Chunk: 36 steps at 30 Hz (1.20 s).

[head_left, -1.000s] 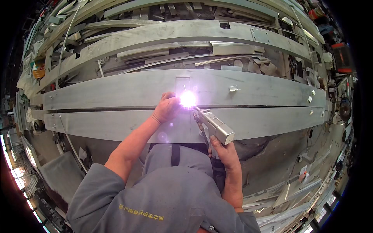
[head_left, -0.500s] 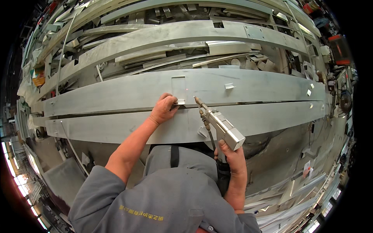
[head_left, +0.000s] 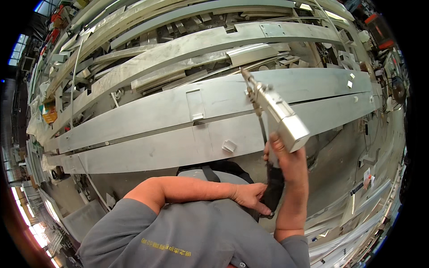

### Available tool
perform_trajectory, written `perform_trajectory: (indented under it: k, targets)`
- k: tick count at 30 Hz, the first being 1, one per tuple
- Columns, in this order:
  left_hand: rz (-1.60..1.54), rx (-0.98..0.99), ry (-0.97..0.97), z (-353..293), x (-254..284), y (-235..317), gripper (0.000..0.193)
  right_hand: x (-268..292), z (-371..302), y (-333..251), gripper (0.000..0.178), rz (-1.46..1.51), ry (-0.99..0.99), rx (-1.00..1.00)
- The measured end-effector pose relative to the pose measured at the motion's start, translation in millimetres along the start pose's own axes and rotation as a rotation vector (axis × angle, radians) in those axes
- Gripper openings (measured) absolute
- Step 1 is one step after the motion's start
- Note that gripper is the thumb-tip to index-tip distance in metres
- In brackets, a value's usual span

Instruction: The person places small metal brackets onto a large metal sheet and uses a handheld welding tool to tack weld them in place. The person repeats this process for several brackets along the sheet.

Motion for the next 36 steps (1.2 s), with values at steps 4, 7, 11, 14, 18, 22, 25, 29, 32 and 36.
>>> perform_trajectory:
  k: [4, 7, 11, 14, 18, 22, 25, 29, 32, 36]
  targets:
    - [0.189, 0.138, -0.2, 0.9, -24.9, 41.0, 0.022, 9.3, -23.1, -42.1, 0.045, 0.121, 0.111, 0.0]
    - [-0.041, -0.071, -0.329, 3.4, -52.7, 18.3, 0.028, 27.3, -41.5, -17.3, 0.059, 0.277, 0.002, 0.136]
    - [0.72, 0.138, -0.351, -2.0, 9.4, 70.0, 0.024, 38.6, -59.4, 23.5, 0.062, 0.484, 0.154, 0.164]
    - [1.206, 0.286, 0.81, -3.9, 146.9, 63.8, 0.02, 50.4, -68.4, 30.4, 0.059, 0.495, 0.219, 0.135]
    - [1.589, -0.031, 1.327, 3.7, 238.4, 108.9, 0.035, 60.0, -87.7, 45.4, 0.055, 0.479, 0.335, 0.102]
    - [1.493, 0.282, 1.039, 21.0, 256.3, 112.0, 0.05, 48.5, -105.1, 46.8, 0.056, 0.519, 0.514, -0.008]
    - [1.549, -0.184, 1.033, -47.1, 289.8, 98.4, 0.04, 44.8, -107.5, 45.8, 0.054, 0.489, 0.463, -0.117]
    - [1.671, 0.002, 1.306, -142.7, 265.1, 123.9, 0.038, 47.6, -123.5, 73.2, 0.048, 0.585, 0.455, -0.086]
    - [1.471, 0.102, 1.357, -232.8, 255.3, 115.9, 0.042, 37.9, -134.6, 72.3, 0.047, 0.604, 0.494, -0.089]
    - [1.227, 0.288, 1.373, -302.6, 242.9, 76.0, 0.029, 2.8, -143.8, 62.2, 0.051, 0.521, 0.63, -0.055]
Point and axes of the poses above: each hand's wrist, its own z-axis towards the middle knuckle, its own x-axis out of the back of the hand, y = z × x, the point moved 1 cm from there along z, towards the middle knuckle, and after that the axes turned 3 degrees about -y, right-handed, at the moved point
